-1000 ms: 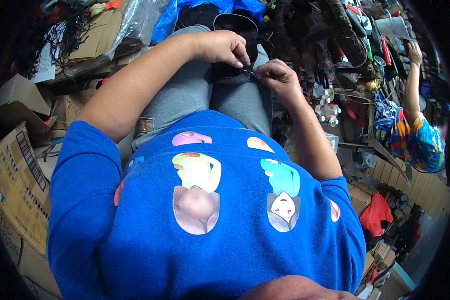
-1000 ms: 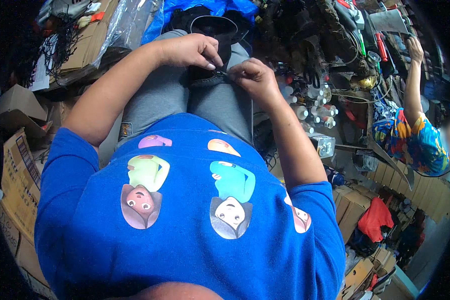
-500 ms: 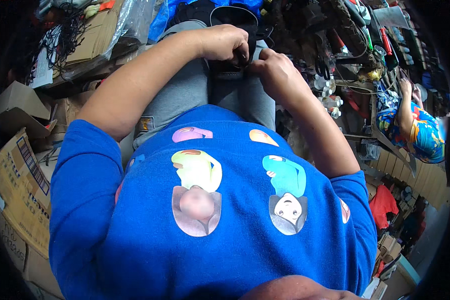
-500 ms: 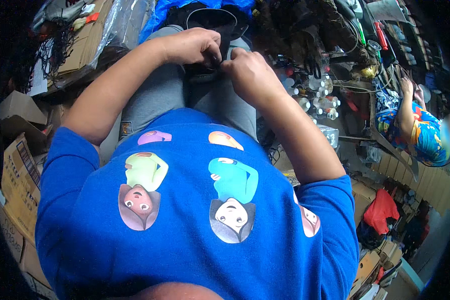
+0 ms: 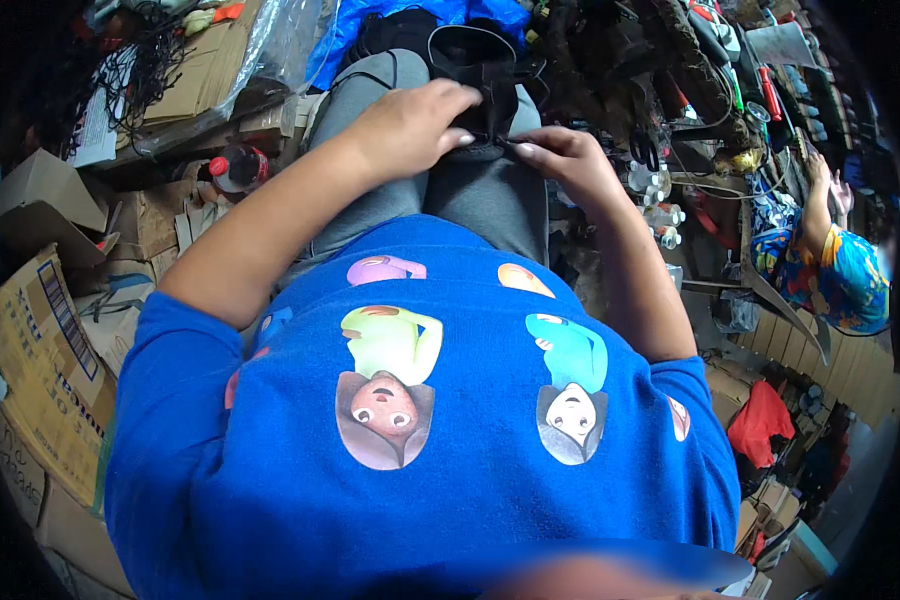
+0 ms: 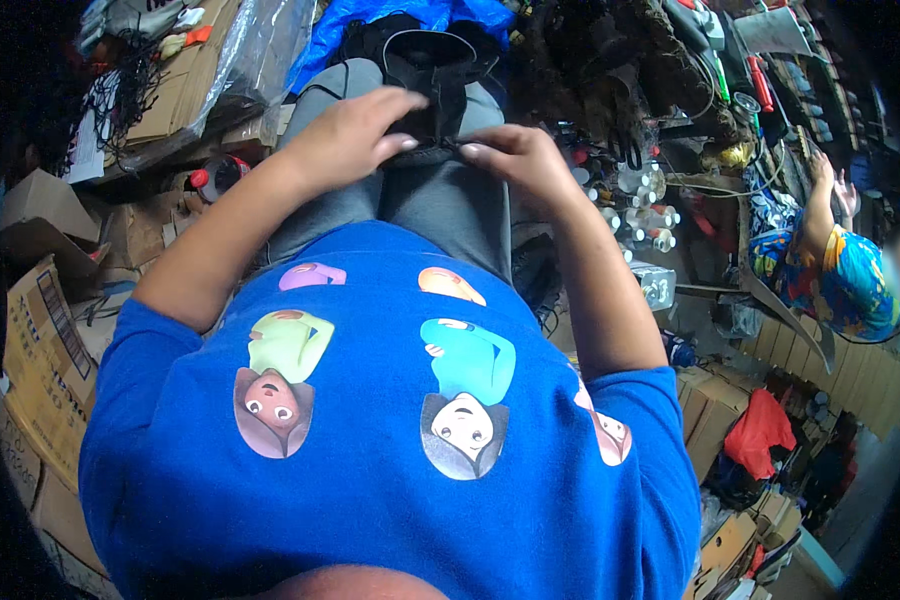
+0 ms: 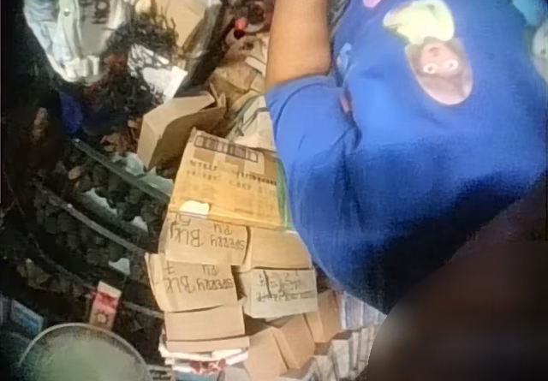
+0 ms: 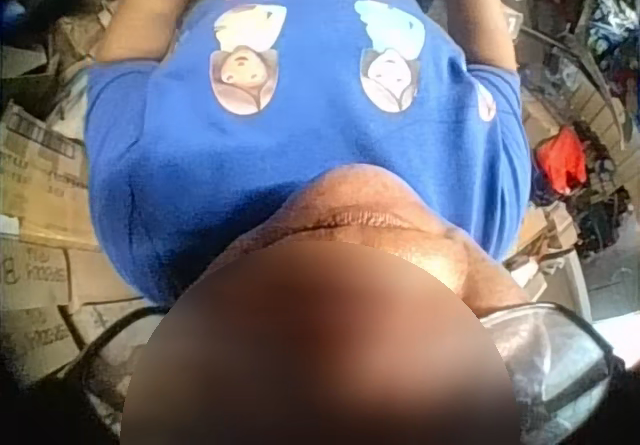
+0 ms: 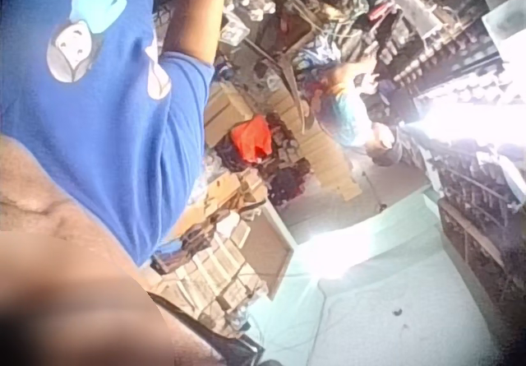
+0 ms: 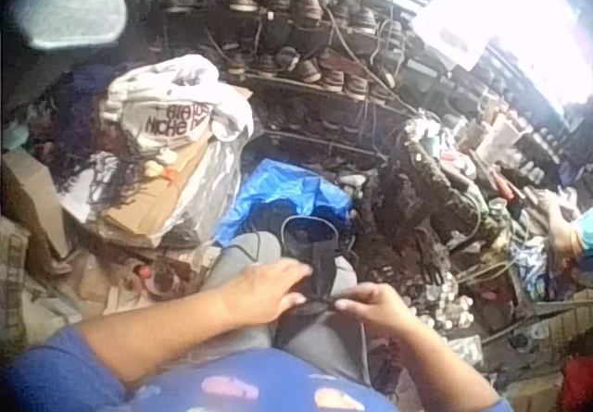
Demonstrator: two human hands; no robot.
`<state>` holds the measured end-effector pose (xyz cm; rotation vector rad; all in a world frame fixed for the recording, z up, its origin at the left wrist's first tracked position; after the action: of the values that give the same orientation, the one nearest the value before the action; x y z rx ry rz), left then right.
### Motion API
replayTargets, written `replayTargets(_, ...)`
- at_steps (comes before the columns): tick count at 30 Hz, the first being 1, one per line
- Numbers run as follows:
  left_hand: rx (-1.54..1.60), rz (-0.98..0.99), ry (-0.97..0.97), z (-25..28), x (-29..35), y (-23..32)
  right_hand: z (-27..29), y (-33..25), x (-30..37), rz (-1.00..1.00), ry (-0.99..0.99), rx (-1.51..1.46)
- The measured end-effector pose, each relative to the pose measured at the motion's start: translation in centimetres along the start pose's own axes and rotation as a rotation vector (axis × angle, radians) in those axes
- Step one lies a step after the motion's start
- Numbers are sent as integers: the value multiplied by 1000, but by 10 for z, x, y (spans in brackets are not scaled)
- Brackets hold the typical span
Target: Stitching or lacing the components of a black leather shoe upper together.
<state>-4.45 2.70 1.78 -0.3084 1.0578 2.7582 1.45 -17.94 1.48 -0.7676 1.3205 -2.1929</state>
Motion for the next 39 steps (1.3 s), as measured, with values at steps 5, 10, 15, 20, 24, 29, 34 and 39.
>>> replayTargets(5, 61, 99, -481, 43, 30, -35, 73, 19, 64, 217, 291, -977)
replayTargets(10, 84, 730, -578, 82, 19, -82, 114, 36, 101, 113, 234, -553)
replayTargets(15, 1499, 314, -192, 44, -18, -23, 77, 80, 102, -231, 196, 195)
replayTargets(20, 1996, 529, -293, 33, -25, -64, 69, 99, 122, -141, 104, 986)
replayTargets(24, 1868, 578, -164, 31, -16, -127, 68, 117, 148, -2, 198, 1051)
replayTargets(29, 946, 787, 41, 76, -17, -134, 76, 131, 165, -461, 567, -632)
replayTargets(34, 102, -91, 11, 47, -40, -42, 83, 25, 78, 37, 471, 213)
replayTargets(39, 224, -198, -227, -34, -55, -14, 11, -41, -13, 434, -141, 753)
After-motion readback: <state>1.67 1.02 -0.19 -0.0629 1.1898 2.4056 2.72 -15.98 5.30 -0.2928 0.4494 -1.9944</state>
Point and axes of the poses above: each hand's wrist, its own x-axis away from the middle knuckle, its own z-axis out of the back of the hand, y = z × x, the point moved 4 cm from there along -x, towards the middle knuckle, and after that the axes turned 6 degrees about z, right-handed, at the moved point
